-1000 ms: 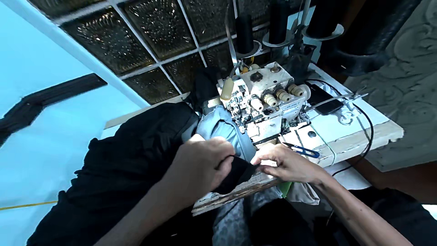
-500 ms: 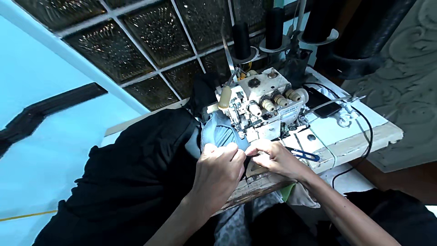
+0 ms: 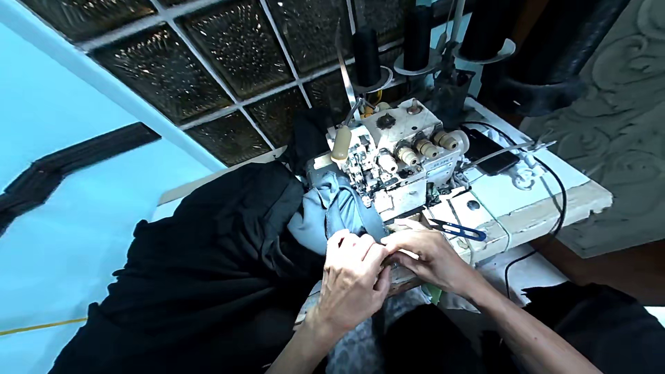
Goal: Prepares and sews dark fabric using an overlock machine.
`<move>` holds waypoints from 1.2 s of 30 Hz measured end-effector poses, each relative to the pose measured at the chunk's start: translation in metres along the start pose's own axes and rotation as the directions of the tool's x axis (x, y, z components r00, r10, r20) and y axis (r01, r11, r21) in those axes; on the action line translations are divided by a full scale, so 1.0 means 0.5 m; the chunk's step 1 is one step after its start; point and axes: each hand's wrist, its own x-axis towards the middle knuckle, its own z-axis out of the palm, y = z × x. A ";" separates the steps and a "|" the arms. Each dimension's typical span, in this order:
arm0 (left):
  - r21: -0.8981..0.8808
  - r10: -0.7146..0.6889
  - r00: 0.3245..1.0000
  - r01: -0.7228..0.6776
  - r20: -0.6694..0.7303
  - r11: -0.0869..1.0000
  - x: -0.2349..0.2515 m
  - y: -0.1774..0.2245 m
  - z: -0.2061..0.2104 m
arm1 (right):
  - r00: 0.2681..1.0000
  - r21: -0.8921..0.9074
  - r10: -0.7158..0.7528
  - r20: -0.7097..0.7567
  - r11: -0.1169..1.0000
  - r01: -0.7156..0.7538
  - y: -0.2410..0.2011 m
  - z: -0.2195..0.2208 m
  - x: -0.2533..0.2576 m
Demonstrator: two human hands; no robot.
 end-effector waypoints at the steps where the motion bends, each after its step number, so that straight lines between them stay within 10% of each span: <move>1: 0.044 -0.019 1.000 0.020 -0.015 0.999 -0.002 -0.003 0.005 | 0.999 0.031 0.031 -0.040 0.999 -0.029 -0.004 0.006 -0.005; 8: 0.217 -0.067 0.989 0.094 -0.128 0.972 0.012 -0.039 0.071 | 0.969 0.044 0.161 -0.186 0.987 -0.155 -0.040 0.036 -0.037; 36: 0.156 -0.145 0.989 0.149 -0.039 0.977 0.034 -0.035 0.032 | 0.956 -0.582 -0.068 -0.286 0.805 -0.117 -0.006 0.088 0.046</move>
